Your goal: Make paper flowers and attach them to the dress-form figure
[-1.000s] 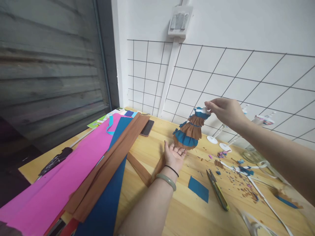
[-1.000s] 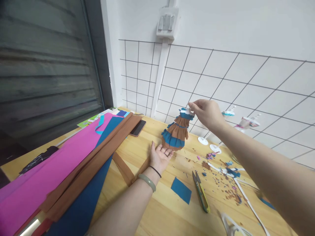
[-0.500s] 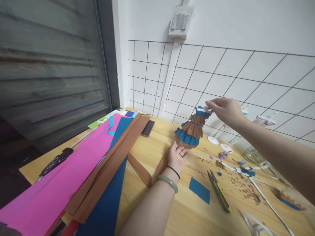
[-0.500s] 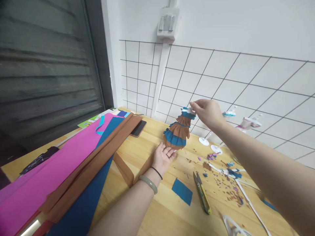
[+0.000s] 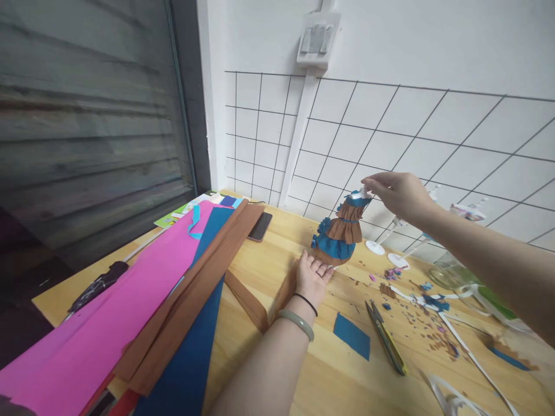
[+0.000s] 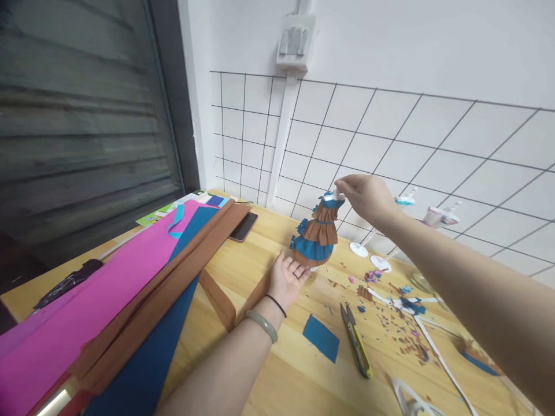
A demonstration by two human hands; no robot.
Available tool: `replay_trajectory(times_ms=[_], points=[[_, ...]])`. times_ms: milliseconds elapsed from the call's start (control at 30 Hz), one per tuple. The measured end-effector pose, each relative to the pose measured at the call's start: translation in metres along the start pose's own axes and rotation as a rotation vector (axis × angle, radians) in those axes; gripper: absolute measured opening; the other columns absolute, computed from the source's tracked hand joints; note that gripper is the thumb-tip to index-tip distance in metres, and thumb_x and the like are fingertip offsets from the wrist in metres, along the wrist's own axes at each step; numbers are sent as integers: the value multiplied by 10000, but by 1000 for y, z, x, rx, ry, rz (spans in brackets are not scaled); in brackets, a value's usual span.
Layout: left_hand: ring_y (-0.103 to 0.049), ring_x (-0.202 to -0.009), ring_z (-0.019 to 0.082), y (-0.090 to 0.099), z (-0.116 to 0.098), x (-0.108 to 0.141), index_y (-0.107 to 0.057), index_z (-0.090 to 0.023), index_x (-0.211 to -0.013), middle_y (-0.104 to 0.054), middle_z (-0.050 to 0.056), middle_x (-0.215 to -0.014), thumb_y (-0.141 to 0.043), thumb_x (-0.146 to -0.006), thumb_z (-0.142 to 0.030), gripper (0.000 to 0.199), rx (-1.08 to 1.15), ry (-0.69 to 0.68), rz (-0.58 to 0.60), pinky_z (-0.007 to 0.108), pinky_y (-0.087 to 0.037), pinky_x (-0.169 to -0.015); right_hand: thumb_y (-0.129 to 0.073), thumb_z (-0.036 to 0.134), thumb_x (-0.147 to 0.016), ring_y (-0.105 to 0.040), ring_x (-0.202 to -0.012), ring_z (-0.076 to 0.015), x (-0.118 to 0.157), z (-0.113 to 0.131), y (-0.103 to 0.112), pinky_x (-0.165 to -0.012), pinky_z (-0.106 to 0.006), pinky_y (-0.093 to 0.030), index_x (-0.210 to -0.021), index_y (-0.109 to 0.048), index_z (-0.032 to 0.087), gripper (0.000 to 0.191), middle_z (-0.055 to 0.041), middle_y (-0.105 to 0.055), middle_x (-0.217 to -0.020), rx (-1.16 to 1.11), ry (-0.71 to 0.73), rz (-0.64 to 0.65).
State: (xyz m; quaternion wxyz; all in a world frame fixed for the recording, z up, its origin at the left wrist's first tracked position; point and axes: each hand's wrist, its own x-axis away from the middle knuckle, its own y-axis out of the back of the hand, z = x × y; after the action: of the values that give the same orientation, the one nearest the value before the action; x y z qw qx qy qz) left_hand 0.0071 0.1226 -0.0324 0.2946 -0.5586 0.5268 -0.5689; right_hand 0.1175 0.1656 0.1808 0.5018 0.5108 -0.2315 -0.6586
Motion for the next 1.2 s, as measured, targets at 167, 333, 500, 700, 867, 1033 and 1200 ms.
replay_trajectory(times_ms=[167,333,500,700,867,1033,1200], points=[[-580,-962,228,2,1,-1,-506,-150,-1049,-542,149,-1063,-463,-801,-478,413,-23,25,15,321,-508,-734,-513,416,-777,-363,-420,-110,-2,-2,-2,-467,-283,-335,-802,-684,180,292,-2,-492,-486,9,-8,-9],[-555,-1042,252,2,1,0,-488,-143,-1097,-519,185,-1155,-490,-788,-465,447,-45,33,8,337,-498,-771,-535,463,-755,-420,-466,-127,-5,-5,-3,-479,-287,-347,-807,-685,168,335,-36,-562,-568,16,-26,-26],[-530,-1088,256,1,0,2,-494,-138,-1098,-494,187,-1220,-492,-787,-467,453,-53,18,11,330,-490,-795,-536,489,-744,-420,-446,-122,-6,-5,-2,-455,-277,-336,-787,-688,168,358,-29,-565,-549,27,-24,-19],[-495,-1140,242,1,0,3,-493,-134,-1107,-464,182,-1271,-485,-794,-462,453,-52,-2,16,317,-482,-815,-532,462,-748,-453,-462,-133,-10,-9,-6,-436,-259,-344,-812,-695,175,337,-19,-575,-557,38,9,-34],[-488,-1151,244,1,0,2,-477,-123,-1126,-442,190,-1294,-489,-792,-468,481,-48,-2,23,313,-481,-834,-530,441,-759,-492,-504,-145,-11,-11,-7,-460,-269,-365,-824,-696,173,323,-38,-623,-636,51,40,-36],[-499,-1142,242,0,1,2,-491,-108,-1117,-463,198,-1270,-461,-807,-472,479,-49,4,26,309,-479,-853,-523,438,-761,-458,-450,-122,-13,-11,-5,-429,-262,-351,-851,-697,164,337,-38,-619,-632,73,33,-33],[-500,-1143,239,1,1,2,-502,-111,-1131,-475,197,-1261,-432,-820,-474,484,-46,7,37,328,-474,-871,-512,412,-777,-474,-470,-135,-14,-11,-3,-435,-268,-354,-860,-693,172,312,-51,-624,-664,95,37,-23]])
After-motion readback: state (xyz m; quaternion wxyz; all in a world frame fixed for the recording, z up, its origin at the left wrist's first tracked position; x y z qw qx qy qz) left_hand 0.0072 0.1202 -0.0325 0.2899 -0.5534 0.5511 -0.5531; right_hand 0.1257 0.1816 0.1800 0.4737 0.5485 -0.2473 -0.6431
